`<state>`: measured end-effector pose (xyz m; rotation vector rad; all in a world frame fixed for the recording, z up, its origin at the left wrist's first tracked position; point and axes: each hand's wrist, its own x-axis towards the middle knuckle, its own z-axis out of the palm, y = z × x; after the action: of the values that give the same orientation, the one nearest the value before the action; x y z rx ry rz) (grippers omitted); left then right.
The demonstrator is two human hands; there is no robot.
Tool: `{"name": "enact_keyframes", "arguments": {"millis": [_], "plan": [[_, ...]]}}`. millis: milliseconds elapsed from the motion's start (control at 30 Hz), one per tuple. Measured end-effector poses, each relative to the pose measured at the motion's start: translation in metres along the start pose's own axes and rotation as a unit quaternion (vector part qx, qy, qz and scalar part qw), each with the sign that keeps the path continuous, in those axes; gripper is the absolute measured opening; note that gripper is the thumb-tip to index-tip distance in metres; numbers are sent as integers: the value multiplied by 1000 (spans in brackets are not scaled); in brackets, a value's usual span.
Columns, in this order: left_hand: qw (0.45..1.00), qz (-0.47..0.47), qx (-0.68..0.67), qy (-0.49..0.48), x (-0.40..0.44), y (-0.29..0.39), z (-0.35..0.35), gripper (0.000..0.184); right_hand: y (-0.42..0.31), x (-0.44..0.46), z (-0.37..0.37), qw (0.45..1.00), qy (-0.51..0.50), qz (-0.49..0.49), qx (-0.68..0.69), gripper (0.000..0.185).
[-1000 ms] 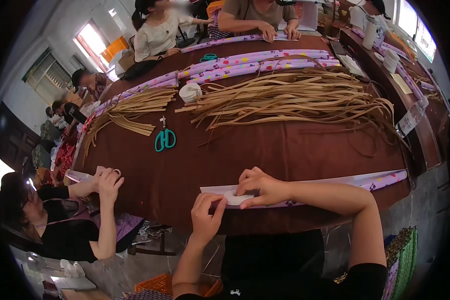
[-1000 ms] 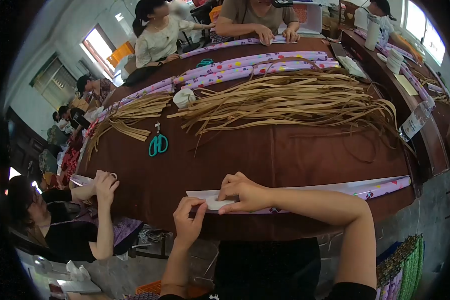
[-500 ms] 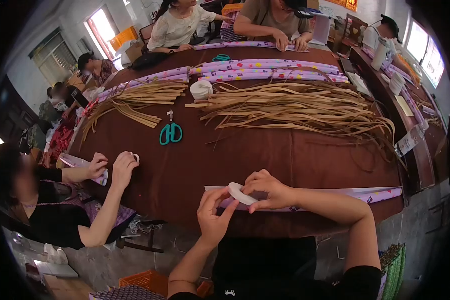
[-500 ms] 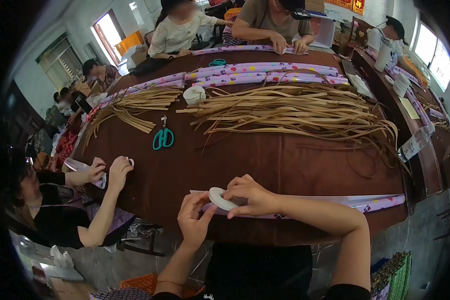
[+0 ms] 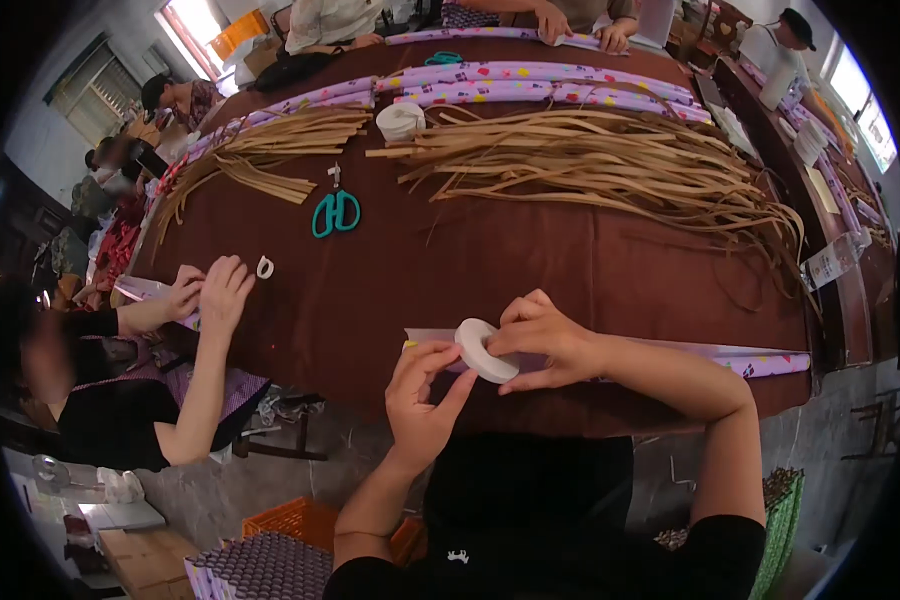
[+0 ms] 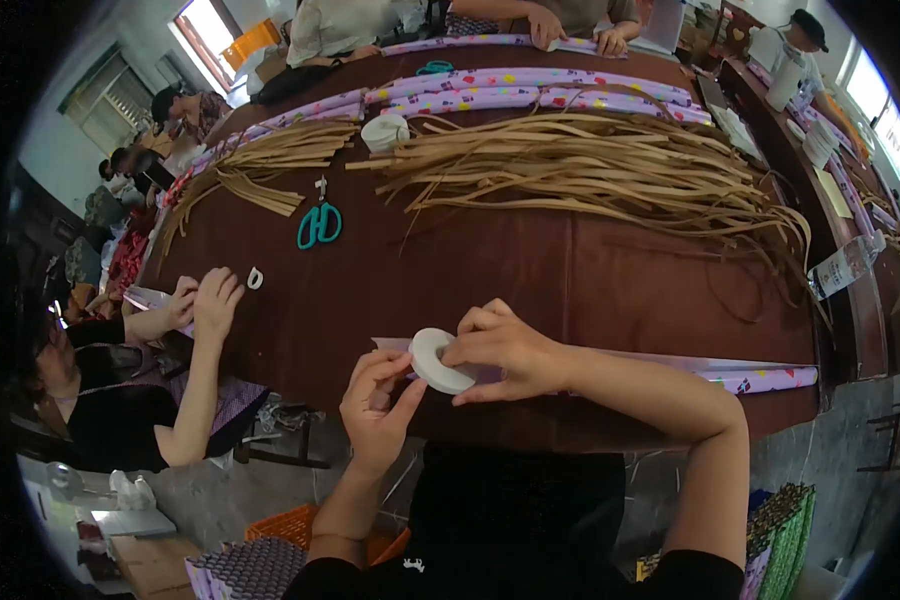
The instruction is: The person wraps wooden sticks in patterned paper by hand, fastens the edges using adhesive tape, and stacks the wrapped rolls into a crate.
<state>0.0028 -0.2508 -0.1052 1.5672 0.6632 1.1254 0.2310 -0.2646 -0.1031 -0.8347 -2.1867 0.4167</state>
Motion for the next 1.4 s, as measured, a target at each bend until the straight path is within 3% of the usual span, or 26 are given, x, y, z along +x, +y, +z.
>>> {"name": "enact_keyframes", "arguments": {"millis": [467,500,567,600,667,767,833,900,933,967,1033,1067,1133,1233,1400], "plan": [[999,-15,31,31,-1,1,-16,12,2,-2,4,999,14,14,49,38],[998,-12,56,39,3,-2,-18,11,2,-3,4,993,48,69,77,37],[992,-22,118,31,10,-15,-28,12,2,-5,7,980,95,145,100,37],[983,-29,178,26,13,-19,-31,14,5,-5,5,979,96,147,101,37],[988,-51,137,49,16,-20,-27,21,11,-5,-1,988,87,111,58,35],[972,-16,233,31,26,-21,-29,27,17,-7,-6,988,53,120,82,33],[970,-84,229,6,36,-18,-28,26,18,-6,-10,986,37,124,102,33],[963,-110,246,-16,46,-13,-28,27,17,-6,-13,962,72,179,192,34],[955,-136,261,-38,49,-12,-28,27,15,-6,-16,922,57,228,307,33],[955,-136,261,-38,50,-15,-28,27,14,-5,-16,922,57,228,306,33],[949,-142,278,-33,53,-24,-27,27,13,-2,-16,859,95,280,419,30],[950,-140,279,-34,54,-26,-27,27,15,-3,-15,860,97,279,417,30],[953,-154,260,0,55,-28,-30,27,19,-5,-14,950,112,187,225,23],[955,-159,251,16,56,-34,-32,27,19,-5,-21,983,40,127,125,17],[951,-154,265,36,55,-33,-31,26,19,-5,-25,998,50,40,25,14]]}}
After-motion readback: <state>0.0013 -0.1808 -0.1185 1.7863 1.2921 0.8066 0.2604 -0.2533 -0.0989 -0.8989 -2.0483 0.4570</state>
